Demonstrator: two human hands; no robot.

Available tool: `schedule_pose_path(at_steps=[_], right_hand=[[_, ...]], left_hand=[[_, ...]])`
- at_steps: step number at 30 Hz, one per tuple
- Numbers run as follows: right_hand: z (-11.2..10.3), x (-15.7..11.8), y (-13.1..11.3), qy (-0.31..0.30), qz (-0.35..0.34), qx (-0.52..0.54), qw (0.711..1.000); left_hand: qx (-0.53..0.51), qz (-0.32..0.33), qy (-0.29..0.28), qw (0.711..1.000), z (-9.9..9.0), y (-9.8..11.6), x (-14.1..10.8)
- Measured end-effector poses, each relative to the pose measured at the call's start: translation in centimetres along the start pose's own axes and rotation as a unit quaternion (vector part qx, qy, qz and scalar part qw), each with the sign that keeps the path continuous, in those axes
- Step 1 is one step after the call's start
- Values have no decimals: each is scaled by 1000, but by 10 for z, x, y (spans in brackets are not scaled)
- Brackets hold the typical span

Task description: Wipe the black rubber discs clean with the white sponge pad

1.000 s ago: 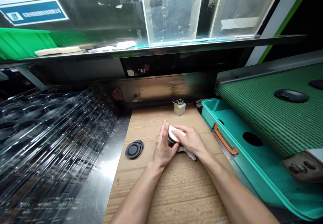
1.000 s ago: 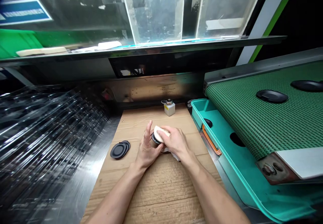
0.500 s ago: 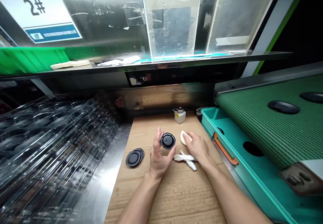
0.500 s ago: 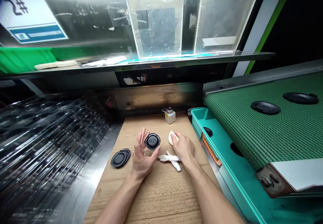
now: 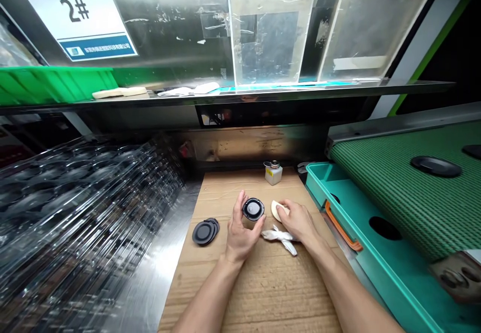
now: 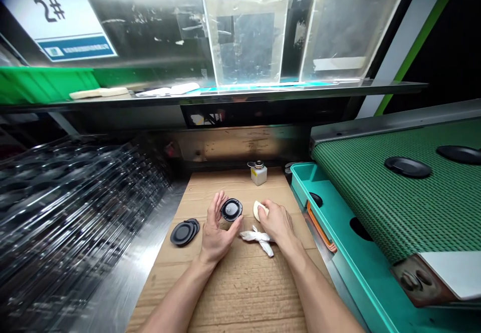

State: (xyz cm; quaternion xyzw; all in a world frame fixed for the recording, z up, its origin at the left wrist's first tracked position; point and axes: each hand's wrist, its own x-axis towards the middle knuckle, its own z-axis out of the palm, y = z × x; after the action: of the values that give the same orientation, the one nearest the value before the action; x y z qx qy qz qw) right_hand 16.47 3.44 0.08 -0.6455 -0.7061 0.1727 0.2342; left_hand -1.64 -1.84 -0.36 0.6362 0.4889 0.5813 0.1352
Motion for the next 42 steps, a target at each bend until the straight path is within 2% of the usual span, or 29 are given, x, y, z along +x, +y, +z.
schedule_pose_path(at_steps=[7, 17, 42], right_hand=[[1, -1, -2, -31, -32, 7, 999], [-4, -3, -9, -37, -2, -4, 999], [1, -2, -3, -38, -19, -5, 999]], left_hand=[[20, 43, 6, 999, 0, -2, 0], [22, 35, 9, 999, 0, 0, 0], [28, 44, 1, 999, -2, -2, 1]])
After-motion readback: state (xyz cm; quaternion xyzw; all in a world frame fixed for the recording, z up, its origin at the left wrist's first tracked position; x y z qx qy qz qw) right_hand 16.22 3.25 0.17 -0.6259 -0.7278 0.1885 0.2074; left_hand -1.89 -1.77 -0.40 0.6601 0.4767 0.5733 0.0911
